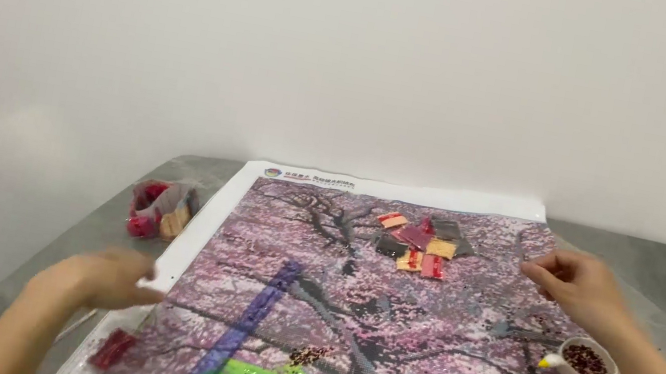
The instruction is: The person uses scissors to cut a protective film from a diamond painting canvas and then places small colored beads onto the adhesive surface. They handle several small packets of beads and a white spoon containing beads while working on the artwork.
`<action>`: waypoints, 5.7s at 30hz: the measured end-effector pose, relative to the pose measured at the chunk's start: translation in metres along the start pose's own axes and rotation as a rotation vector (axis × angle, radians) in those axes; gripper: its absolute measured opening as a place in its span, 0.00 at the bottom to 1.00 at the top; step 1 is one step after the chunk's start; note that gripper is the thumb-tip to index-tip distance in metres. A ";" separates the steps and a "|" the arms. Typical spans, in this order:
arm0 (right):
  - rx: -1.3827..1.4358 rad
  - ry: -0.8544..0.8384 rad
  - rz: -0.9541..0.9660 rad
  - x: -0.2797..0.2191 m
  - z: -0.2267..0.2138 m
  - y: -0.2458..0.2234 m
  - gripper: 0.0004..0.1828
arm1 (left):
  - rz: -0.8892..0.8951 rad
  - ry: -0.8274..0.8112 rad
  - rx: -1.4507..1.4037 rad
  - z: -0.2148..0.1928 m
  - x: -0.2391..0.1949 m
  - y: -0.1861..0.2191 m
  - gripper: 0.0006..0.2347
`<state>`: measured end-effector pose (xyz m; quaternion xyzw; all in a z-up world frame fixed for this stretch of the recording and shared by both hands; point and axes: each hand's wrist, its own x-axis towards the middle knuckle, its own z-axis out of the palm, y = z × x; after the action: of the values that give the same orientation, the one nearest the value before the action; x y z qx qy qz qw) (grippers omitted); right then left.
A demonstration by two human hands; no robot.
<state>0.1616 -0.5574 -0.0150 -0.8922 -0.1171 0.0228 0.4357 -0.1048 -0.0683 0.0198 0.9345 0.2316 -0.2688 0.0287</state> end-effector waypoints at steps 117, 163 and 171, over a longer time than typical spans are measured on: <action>-0.447 0.034 -0.691 -0.096 -0.048 -0.018 0.17 | -0.213 0.305 -0.821 0.106 -0.066 0.074 0.20; -0.508 -0.855 -0.675 -0.181 0.001 -0.103 0.12 | 0.303 0.297 -0.432 0.106 -0.077 0.150 0.27; -0.475 -0.808 -0.708 -0.174 0.001 -0.095 0.11 | 0.102 0.227 -0.483 0.094 -0.078 0.140 0.25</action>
<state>-0.0258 -0.5405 0.0479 -0.7924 -0.5667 0.1871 0.1258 -0.1470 -0.2422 -0.0304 0.9352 0.2432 -0.0975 0.2384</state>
